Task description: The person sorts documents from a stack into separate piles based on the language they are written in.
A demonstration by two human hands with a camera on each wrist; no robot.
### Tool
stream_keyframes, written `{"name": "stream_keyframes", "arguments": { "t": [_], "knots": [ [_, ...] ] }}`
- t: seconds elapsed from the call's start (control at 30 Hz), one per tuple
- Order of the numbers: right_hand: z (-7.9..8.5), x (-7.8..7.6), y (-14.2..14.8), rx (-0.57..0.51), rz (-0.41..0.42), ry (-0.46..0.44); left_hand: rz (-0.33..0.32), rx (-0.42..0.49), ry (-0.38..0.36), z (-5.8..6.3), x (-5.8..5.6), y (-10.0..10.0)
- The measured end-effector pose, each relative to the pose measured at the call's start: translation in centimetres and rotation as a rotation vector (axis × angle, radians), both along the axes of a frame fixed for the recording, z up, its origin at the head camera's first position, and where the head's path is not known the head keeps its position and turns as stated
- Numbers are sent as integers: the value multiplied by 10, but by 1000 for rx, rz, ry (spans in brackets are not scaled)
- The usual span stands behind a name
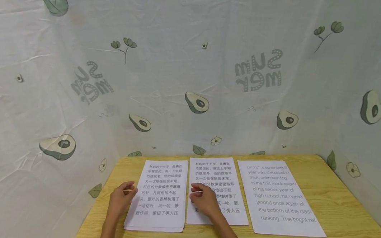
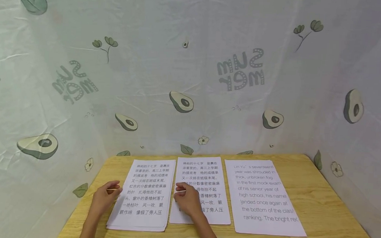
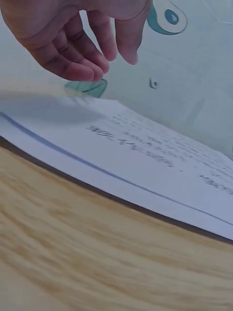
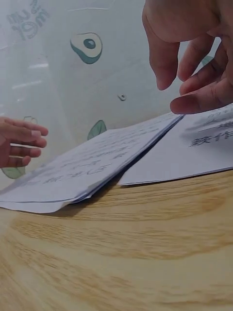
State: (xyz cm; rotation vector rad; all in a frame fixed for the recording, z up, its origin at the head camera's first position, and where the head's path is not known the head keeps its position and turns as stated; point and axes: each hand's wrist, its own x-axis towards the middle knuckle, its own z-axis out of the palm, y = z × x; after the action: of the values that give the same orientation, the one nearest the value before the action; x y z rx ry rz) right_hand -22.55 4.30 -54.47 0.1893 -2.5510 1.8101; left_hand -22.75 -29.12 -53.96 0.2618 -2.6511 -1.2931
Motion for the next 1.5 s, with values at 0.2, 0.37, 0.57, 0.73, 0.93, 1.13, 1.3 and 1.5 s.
{"name": "stream_keyframes", "arguments": {
  "t": [0.2, 0.37, 0.57, 0.73, 0.93, 1.13, 1.3, 1.5],
  "knots": [
    [-2, -1, 21, -24, -24, -12, -13, 20, 15, 1, -5, 27],
    [1, -1, 46, 17, -87, -37, -53, 44, 35, -1, -12, 56],
    [7, 0, 81, 80, -154, -71, -114, 88, 37, -1, -16, 93],
    [12, 3, 110, 122, -175, -57, -172, 152, 24, -1, -18, 122],
    [15, 6, 138, 150, -185, -62, -223, 182, 18, -3, -21, 151],
    [14, 5, 155, 200, -191, -76, -254, 202, 12, -5, -23, 174],
    [10, 6, 163, 248, -197, -73, -274, 211, -7, -8, -21, 185],
    [6, 6, 169, 267, -189, -62, -283, 191, -7, -11, -21, 188]
  ]
}}
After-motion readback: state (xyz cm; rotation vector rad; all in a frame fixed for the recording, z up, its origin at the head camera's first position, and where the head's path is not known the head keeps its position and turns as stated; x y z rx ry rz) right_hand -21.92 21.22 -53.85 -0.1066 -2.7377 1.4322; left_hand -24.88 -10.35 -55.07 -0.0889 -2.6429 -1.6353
